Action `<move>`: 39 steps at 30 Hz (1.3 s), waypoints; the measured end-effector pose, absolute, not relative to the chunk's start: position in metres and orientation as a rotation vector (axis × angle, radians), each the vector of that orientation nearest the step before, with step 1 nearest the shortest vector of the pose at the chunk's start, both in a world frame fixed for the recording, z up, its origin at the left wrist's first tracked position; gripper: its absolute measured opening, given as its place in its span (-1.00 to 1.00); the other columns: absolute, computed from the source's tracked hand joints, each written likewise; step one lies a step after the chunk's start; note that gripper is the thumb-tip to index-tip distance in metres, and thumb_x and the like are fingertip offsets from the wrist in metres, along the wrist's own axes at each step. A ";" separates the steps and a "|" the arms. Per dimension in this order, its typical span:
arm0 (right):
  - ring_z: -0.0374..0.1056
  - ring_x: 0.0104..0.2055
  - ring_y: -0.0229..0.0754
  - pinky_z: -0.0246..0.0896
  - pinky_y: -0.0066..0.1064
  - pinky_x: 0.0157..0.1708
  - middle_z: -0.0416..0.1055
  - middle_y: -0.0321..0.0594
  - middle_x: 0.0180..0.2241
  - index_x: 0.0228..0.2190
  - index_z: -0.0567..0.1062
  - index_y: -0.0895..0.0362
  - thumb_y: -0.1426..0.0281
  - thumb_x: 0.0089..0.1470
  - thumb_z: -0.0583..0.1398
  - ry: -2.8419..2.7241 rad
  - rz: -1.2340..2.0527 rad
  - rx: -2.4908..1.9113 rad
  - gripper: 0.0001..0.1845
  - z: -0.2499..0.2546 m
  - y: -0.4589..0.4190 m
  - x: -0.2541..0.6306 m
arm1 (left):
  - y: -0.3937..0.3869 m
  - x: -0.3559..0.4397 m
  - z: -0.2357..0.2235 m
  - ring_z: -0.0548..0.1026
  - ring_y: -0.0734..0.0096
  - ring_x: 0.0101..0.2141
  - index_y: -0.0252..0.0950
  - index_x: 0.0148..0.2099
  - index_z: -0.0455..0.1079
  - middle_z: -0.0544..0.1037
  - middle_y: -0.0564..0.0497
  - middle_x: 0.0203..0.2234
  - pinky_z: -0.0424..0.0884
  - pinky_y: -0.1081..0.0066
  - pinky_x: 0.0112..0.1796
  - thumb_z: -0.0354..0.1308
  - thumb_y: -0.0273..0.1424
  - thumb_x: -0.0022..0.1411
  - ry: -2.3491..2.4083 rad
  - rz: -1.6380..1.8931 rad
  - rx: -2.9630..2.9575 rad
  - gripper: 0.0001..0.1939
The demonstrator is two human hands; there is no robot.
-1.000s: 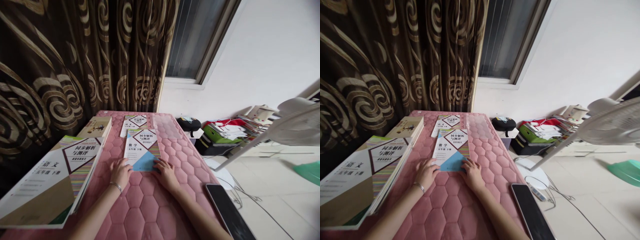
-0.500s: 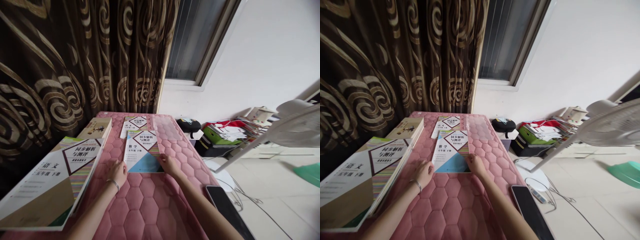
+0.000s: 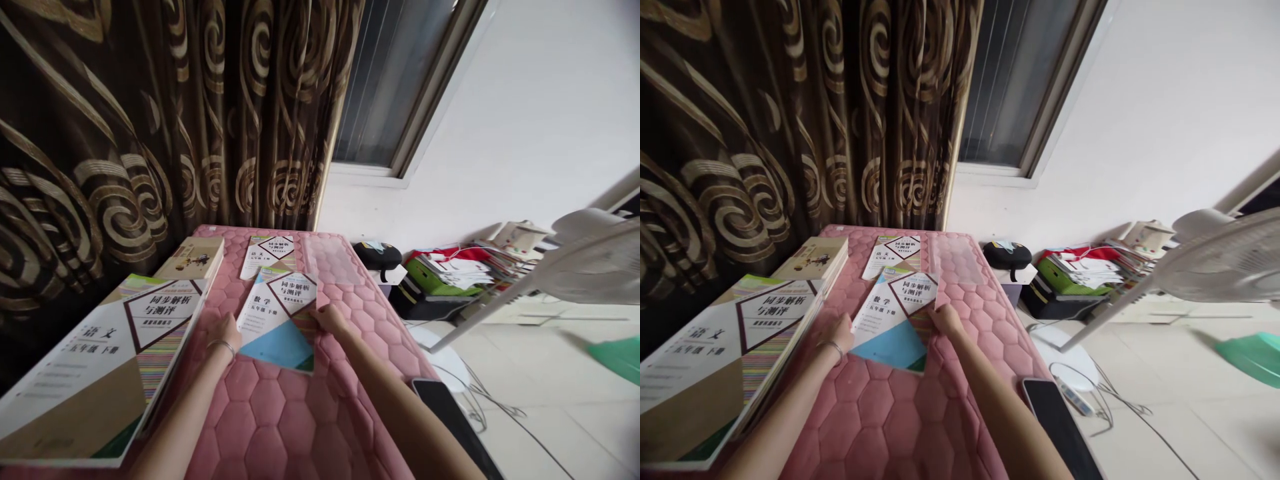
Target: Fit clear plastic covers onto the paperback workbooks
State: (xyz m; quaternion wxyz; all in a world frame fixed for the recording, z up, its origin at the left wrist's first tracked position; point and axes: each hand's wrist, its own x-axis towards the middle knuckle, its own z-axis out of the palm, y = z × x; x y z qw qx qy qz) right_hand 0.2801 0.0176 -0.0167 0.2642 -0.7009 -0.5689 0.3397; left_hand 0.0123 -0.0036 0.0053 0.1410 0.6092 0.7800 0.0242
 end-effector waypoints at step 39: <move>0.20 0.13 0.06 0.16 -0.07 0.13 0.33 -0.08 0.09 -0.03 0.52 -0.01 0.37 0.02 0.25 -1.975 0.256 -1.721 -0.58 -0.043 -0.065 0.325 | -0.025 0.015 -0.026 0.30 0.15 0.15 -0.22 0.10 0.41 0.29 -0.14 0.19 0.20 0.23 0.16 0.22 -0.39 0.12 1.874 0.389 2.202 -0.54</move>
